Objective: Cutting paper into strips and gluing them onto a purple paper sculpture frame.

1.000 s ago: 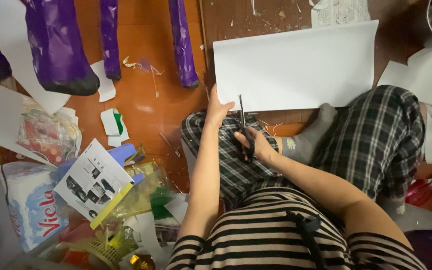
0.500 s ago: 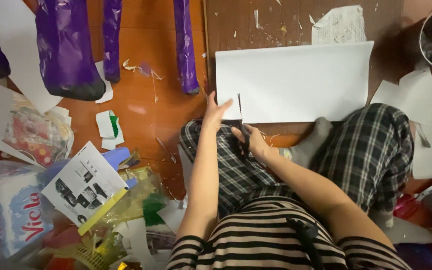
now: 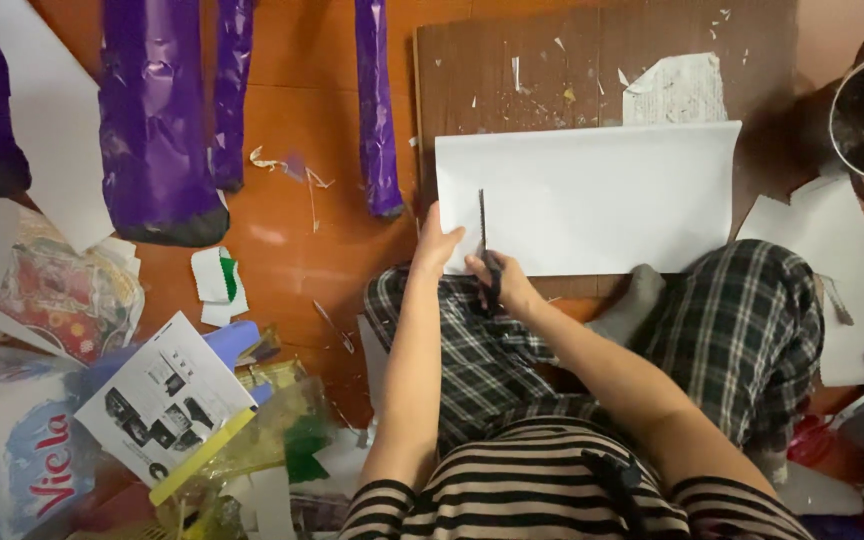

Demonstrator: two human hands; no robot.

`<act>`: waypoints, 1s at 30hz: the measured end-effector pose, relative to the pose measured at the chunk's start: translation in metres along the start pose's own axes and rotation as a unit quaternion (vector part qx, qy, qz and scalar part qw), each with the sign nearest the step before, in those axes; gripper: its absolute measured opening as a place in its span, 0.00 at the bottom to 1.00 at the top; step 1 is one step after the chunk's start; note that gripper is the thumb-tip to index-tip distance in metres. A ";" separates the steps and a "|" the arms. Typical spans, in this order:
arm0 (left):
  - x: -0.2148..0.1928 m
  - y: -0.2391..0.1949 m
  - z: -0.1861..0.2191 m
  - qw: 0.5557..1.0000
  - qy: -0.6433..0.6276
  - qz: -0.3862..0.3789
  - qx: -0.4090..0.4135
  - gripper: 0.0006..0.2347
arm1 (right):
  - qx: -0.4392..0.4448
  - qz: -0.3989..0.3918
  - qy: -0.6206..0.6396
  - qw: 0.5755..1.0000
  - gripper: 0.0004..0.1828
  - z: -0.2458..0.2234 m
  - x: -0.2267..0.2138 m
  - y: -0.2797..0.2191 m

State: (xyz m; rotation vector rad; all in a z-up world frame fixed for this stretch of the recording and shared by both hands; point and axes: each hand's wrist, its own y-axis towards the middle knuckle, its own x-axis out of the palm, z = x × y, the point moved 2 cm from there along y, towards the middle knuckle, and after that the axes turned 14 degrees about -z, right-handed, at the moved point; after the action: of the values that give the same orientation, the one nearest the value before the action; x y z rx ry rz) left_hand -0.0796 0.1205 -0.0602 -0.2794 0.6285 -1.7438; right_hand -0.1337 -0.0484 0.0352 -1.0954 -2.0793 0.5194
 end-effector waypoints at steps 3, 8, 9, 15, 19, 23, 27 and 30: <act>-0.001 0.004 -0.004 1.000 -0.003 -0.002 0.001 0.30 | -0.020 0.030 -0.036 0.999 0.31 -0.002 0.002 -0.005; 0.002 0.000 0.004 1.000 -0.022 -0.005 0.004 0.30 | -0.004 -0.006 -0.033 0.999 0.29 -0.051 -0.010 -0.011; 0.003 -0.003 0.007 1.000 -0.028 -0.004 -0.001 0.29 | 0.018 -0.008 -0.048 0.999 0.27 -0.061 -0.013 -0.007; 0.006 -0.009 0.023 0.999 -0.009 0.001 -0.032 0.29 | -0.108 0.053 -0.055 0.991 0.28 0.029 -0.034 0.070; 0.005 0.001 0.005 1.000 0.018 0.006 -0.007 0.31 | -0.095 0.076 -0.078 0.989 0.30 0.012 -0.034 0.059; 0.003 -0.004 0.021 0.999 -0.009 -0.005 -0.031 0.31 | -0.123 0.057 -0.027 0.990 0.40 -0.025 -0.045 0.059; 0.005 -0.006 0.016 0.998 -0.053 -0.032 -0.007 0.29 | -0.156 0.045 -0.005 0.987 0.46 -0.023 -0.056 0.088; 0.008 0.000 0.016 0.998 -0.054 -0.027 0.009 0.27 | -0.166 0.079 -0.024 0.983 0.47 -0.018 -0.049 0.095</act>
State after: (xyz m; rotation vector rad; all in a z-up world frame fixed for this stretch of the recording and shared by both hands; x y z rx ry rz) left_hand -0.0740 0.1091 -0.0480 -0.3783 0.5319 -1.7716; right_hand -0.0504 -0.0352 -0.0330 -1.4607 -2.1827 0.2795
